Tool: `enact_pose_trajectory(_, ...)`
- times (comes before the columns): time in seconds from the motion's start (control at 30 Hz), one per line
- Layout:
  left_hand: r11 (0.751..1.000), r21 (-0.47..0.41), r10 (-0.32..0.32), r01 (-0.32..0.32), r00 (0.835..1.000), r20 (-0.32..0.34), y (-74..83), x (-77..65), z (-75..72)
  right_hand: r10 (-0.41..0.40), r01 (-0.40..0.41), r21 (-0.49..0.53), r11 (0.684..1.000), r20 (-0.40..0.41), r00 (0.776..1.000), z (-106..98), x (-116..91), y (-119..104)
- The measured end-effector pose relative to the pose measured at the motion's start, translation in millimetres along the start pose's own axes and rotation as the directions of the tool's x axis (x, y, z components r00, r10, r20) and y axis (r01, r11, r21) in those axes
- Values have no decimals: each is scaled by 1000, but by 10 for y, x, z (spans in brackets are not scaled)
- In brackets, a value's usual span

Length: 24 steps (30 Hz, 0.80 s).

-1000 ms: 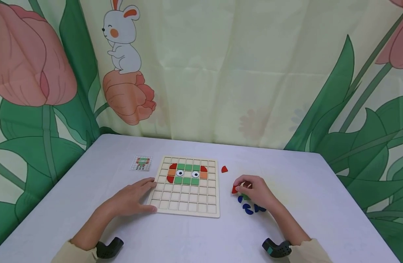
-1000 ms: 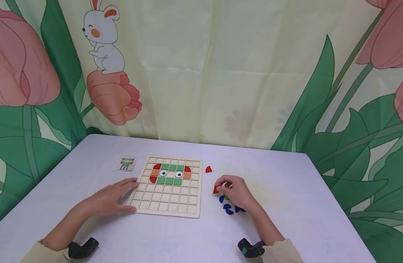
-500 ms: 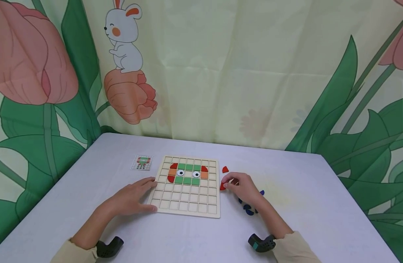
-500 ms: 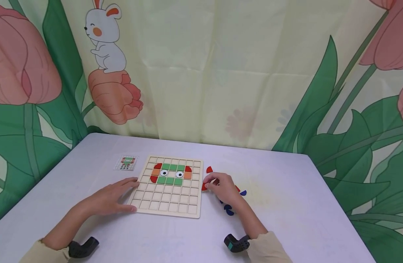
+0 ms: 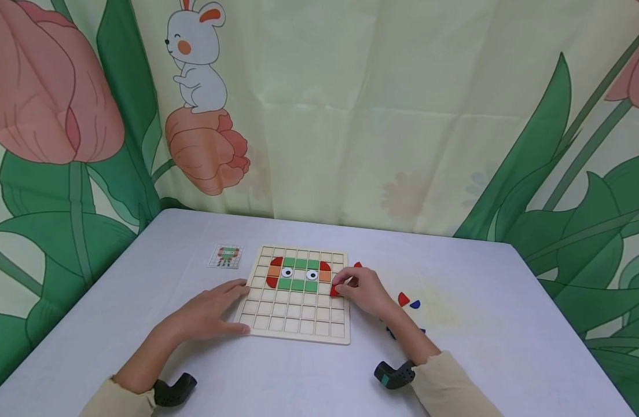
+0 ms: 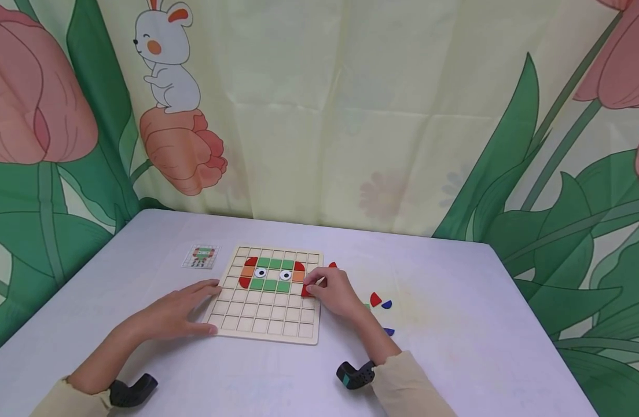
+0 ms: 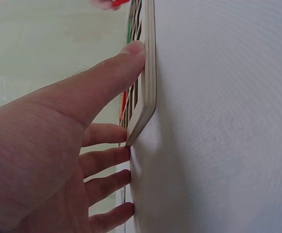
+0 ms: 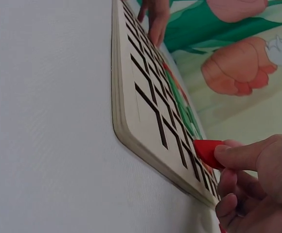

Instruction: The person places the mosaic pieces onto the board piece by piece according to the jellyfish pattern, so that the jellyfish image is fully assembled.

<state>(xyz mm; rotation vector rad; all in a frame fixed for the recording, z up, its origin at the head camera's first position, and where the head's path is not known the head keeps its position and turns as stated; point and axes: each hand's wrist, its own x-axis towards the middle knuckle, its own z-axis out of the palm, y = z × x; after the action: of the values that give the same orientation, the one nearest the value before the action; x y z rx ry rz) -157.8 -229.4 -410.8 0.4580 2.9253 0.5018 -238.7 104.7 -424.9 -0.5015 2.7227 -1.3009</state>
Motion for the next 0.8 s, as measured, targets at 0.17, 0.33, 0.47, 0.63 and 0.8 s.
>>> enact_pose_trajectory(0.17,1000,-3,1,-1,1000,0,10,-1,-10,-5,5,22,1000,7,1000,75,55,-71)
enact_pose_trajectory(0.33,1000,-5,-6,6,1000,3,14,3,-11,-5,5,27,1000,-3,1000,138,103,-100)
enact_pose_trajectory(0.47,1000,-7,-13,13,1000,7,23,8,-12,-12,12,5,1000,-17,1000,161,126,-110)
enact_pose_trajectory(0.63,1000,-13,-17,17,1000,9,36,6,-16,-2,1,-40,999,-37,999,166,112,-98)
enact_pose_trajectory(0.8,1000,-9,-20,20,1000,4,35,6,-10,-11,9,-52,999,-40,999,154,96,-85)
